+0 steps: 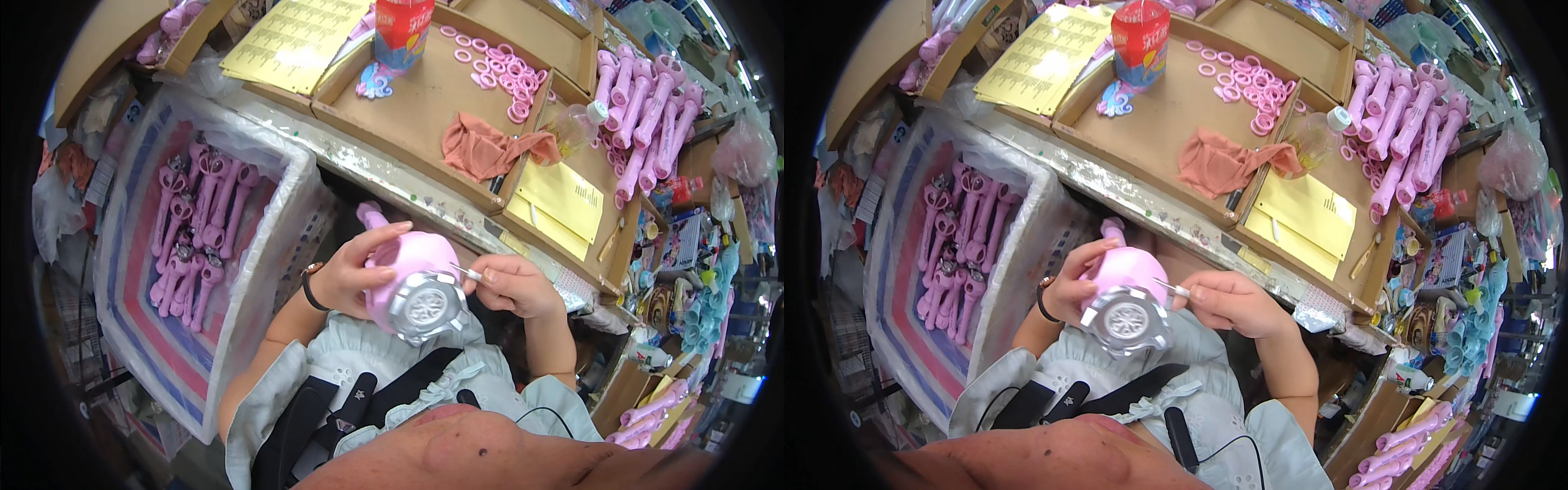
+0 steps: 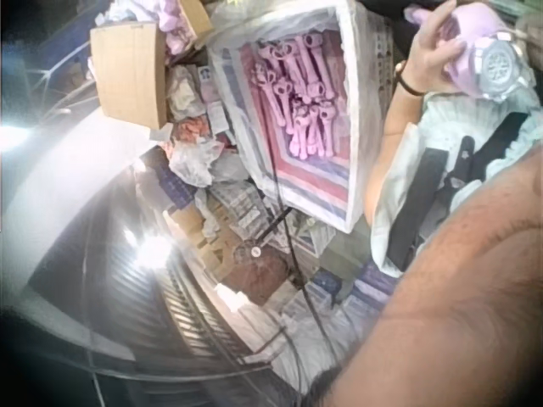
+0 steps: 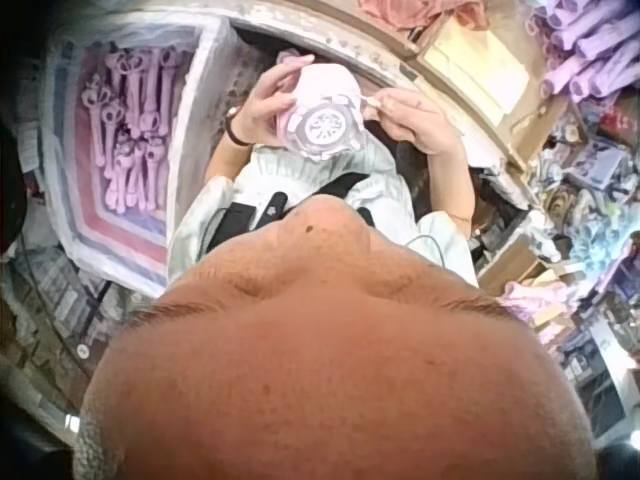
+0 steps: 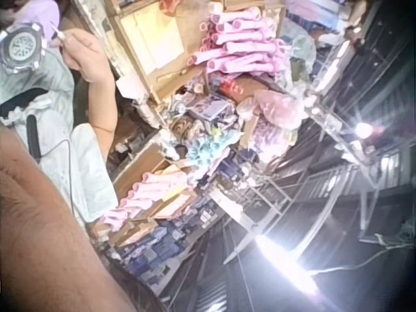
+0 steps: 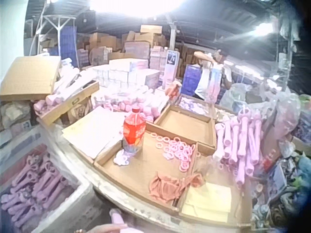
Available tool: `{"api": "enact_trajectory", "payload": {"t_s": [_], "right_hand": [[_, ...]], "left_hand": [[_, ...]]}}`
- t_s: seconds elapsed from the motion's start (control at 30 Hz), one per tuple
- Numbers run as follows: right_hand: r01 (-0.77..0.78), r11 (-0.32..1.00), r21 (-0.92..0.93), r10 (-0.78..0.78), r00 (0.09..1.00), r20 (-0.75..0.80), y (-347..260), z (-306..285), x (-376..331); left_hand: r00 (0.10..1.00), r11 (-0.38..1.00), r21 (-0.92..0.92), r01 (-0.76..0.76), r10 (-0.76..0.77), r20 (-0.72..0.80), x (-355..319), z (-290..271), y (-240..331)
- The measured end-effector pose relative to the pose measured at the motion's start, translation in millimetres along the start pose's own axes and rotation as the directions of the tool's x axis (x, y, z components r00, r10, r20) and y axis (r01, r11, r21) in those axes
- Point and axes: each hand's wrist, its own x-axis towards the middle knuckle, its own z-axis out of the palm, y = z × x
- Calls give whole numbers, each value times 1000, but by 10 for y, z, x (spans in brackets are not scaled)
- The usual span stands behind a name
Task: The person assembles pink light-up wands by inserting batteries, attaching clear plastic tops, and testing the lights. They wipe the wands with a cloth and place finished units into a bin.
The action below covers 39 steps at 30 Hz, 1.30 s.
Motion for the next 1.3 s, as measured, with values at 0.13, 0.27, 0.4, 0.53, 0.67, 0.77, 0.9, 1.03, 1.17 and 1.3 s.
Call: {"api": "enact_trajectory", "payload": {"t_s": [0.13, 0.27, 0.4, 0.53, 0.67, 0.77, 0.9, 1.03, 1.17, 1.3], "right_hand": [[-185, 980, 75, 188, 981, -47, 49, -56, -48], [2, 872, -490, -172, 938, -302, 123, 106, -11], [28, -75, -997, -657, 750, 71, 153, 186, 62], [-42, -171, -984, -683, 725, 88, 184, 207, 70], [-25, 255, -967, -647, 739, -189, 220, 266, 58], [-75, 634, -770, -360, 853, -379, 149, 225, 31], [-308, 898, -315, 193, 917, -349, -21, 46, -86], [-203, 931, -303, 65, 910, -409, 80, 42, -105], [-37, 842, -538, -240, 867, -436, 206, 114, -80], [145, 512, -846, -570, 795, -209, 215, 150, -10]], "left_hand": [[999, 996, 92, 10, -13, 32, -43, 30, 39], [999, 993, 109, 41, -39, -20, -66, 79, 36], [997, 993, 107, 50, -43, -69, -122, 116, 51], [990, 991, 121, 61, -45, -136, -182, 184, 32], [990, 994, 90, 64, -52, -129, -200, 193, 7], [997, 992, 108, 68, -62, -55, -179, 145, 17], [997, 990, 122, 73, -73, -9, -135, 142, 39], [997, 984, 163, 74, -69, -38, -110, 143, 43], [996, 992, 95, 81, -76, -54, -99, 117, 46], [996, 999, -8, 52, -52, -76, -38, 88, 77]]}}
